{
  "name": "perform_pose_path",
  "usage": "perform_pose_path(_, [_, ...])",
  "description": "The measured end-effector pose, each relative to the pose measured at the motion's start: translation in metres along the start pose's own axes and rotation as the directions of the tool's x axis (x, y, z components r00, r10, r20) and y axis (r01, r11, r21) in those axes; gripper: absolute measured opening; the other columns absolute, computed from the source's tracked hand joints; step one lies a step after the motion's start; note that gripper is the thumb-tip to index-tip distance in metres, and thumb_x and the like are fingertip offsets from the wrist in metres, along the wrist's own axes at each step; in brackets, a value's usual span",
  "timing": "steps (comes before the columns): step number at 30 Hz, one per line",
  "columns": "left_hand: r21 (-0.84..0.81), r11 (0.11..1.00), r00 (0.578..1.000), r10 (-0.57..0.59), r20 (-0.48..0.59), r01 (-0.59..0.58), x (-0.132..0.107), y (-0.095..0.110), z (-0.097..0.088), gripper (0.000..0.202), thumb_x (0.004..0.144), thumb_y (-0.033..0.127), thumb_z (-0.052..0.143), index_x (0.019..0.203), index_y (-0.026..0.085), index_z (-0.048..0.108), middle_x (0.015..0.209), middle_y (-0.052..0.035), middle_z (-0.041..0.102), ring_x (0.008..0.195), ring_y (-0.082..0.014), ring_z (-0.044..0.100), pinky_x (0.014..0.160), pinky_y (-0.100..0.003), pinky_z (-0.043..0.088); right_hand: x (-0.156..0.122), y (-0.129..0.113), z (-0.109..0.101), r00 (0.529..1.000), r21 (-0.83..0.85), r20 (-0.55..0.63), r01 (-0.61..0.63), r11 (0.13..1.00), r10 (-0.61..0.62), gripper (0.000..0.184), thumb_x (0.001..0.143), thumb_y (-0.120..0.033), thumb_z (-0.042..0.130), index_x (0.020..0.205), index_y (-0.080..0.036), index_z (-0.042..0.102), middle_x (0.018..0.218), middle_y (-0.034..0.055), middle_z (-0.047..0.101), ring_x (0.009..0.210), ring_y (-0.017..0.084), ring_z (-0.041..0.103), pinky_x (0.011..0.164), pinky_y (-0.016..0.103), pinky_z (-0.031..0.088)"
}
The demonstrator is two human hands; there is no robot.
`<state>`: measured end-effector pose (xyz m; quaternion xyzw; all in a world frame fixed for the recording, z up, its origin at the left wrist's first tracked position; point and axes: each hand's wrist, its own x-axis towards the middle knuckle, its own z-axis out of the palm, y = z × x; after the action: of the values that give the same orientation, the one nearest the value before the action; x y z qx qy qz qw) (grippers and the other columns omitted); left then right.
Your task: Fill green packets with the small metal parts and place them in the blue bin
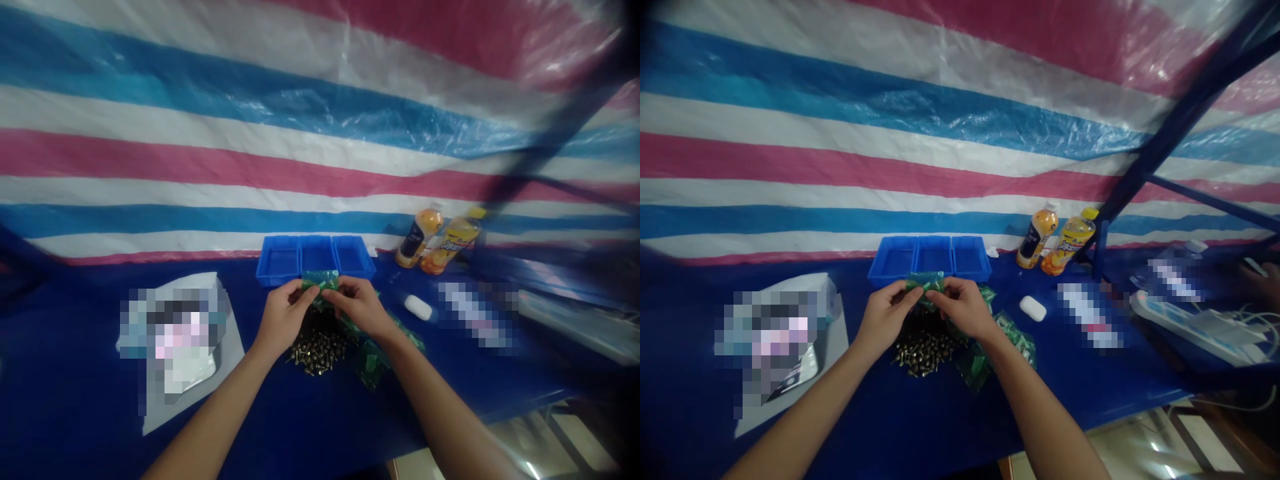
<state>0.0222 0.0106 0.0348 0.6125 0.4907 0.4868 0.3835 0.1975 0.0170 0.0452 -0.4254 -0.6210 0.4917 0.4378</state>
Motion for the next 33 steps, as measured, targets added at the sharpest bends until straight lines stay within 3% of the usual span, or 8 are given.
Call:
perform_pose_path(4, [0.108,0.994,0.999,0.026,-0.029,-0.023,-0.003,0.002,-0.002,0.026,0.085,0.042,0.06,0.091,0.02,0.071,0.063,0.0018,0.059,0.058,-0.013,0.05,0.056,-0.024,0.037,0.0,-0.002,0.001,0.999,0.018,-0.027,-0.017,1.0,0.018,0.022,0.083,-0.041,0.063,0.083,-0.019,0.066,0.051,-0.0028,0.06,0.034,0.009,0.046,0.038,0.023,0.034])
perform_pose_path(9, [-0.295,0.954,0.998,-0.036,0.054,0.051,-0.001,-0.003,-0.002,0.033,0.089,0.037,0.051,0.111,0.019,0.068,0.088,-0.0057,0.071,0.073,-0.0175,0.062,0.063,-0.028,0.048,0.0,-0.001,-0.002,0.998,0.227,-0.063,-0.014,0.974,0.029,0.033,0.086,-0.041,0.048,0.102,-0.021,0.068,0.068,0.0027,0.068,0.053,0.018,0.062,0.053,0.031,0.05])
perform_pose_path(12, [-0.332,0.941,0.998,-0.055,0.024,0.06,0.0,-0.004,0.001,0.028,0.085,0.038,0.06,0.104,0.019,0.07,0.096,-0.0069,0.072,0.085,-0.0199,0.066,0.072,-0.029,0.052,0.0,-0.001,0.0,0.993,0.172,-0.115,0.011,0.985,0.009,0.033,0.087,-0.046,0.052,0.094,-0.02,0.071,0.074,0.0042,0.068,0.061,0.018,0.062,0.056,0.031,0.049])
perform_pose_path(16, [-0.261,0.964,0.998,-0.05,-0.024,0.042,0.0,-0.004,0.003,0.026,0.077,0.034,0.072,0.097,0.019,0.068,0.088,-0.0045,0.071,0.081,-0.0178,0.066,0.074,-0.028,0.053,-0.001,-0.002,0.003,0.992,0.033,-0.116,0.063,0.997,-0.059,0.023,0.08,-0.041,0.067,0.09,-0.02,0.069,0.074,0.0022,0.064,0.06,0.014,0.054,0.054,0.026,0.045])
perform_pose_path(19, [-0.215,0.976,0.999,-0.037,-0.036,0.029,-0.001,-0.004,0.003,0.025,0.078,0.035,0.07,0.096,0.018,0.067,0.086,-0.0047,0.07,0.075,-0.0166,0.065,0.069,-0.028,0.052,0.0,-0.003,-0.001,0.996,0.033,-0.079,0.053,0.998,-0.05,0.031,0.083,-0.042,0.065,0.106,-0.022,0.064,0.071,-0.0003,0.061,0.054,0.011,0.05,0.049,0.024,0.041])
perform_pose_path(24, [-0.124,0.992,0.993,-0.037,-0.111,0.023,0.01,-0.003,-0.011,0.028,0.078,0.039,0.068,0.096,0.018,0.068,0.081,-0.0043,0.069,0.07,-0.0155,0.063,0.06,-0.025,0.049,0.005,0.0,-0.02,0.98,0.038,-0.197,0.039,0.999,-0.03,0.036,0.084,-0.046,0.062,0.11,-0.021,0.061,0.067,-0.0022,0.059,0.047,0.009,0.041,0.043,0.023,0.031])
perform_pose_path(30, [0.316,0.944,0.931,0.025,-0.364,0.098,0.048,0.008,-0.049,0.051,0.083,0.048,0.06,0.127,0.024,0.058,0.111,-0.0108,0.069,0.073,-0.0197,0.066,0.073,-0.035,0.05,0.007,0.0,-0.039,0.979,-0.001,-0.206,-0.014,1.0,0.013,0.033,0.084,-0.047,0.061,0.101,-0.02,0.065,0.066,-0.0013,0.058,0.047,0.009,0.039,0.044,0.024,0.028])
perform_pose_path(33, [0.494,0.857,0.914,0.073,-0.4,0.148,0.048,0.011,-0.056,0.043,0.087,0.048,0.054,0.121,0.023,0.062,0.108,-0.0094,0.071,0.077,-0.0224,0.066,0.079,-0.038,0.048,0.003,-0.001,-0.048,0.995,-0.165,-0.08,-0.077,0.983,0.064,0.031,0.084,-0.049,0.059,0.091,-0.019,0.067,0.062,-0.0016,0.056,0.049,0.01,0.042,0.047,0.024,0.03])
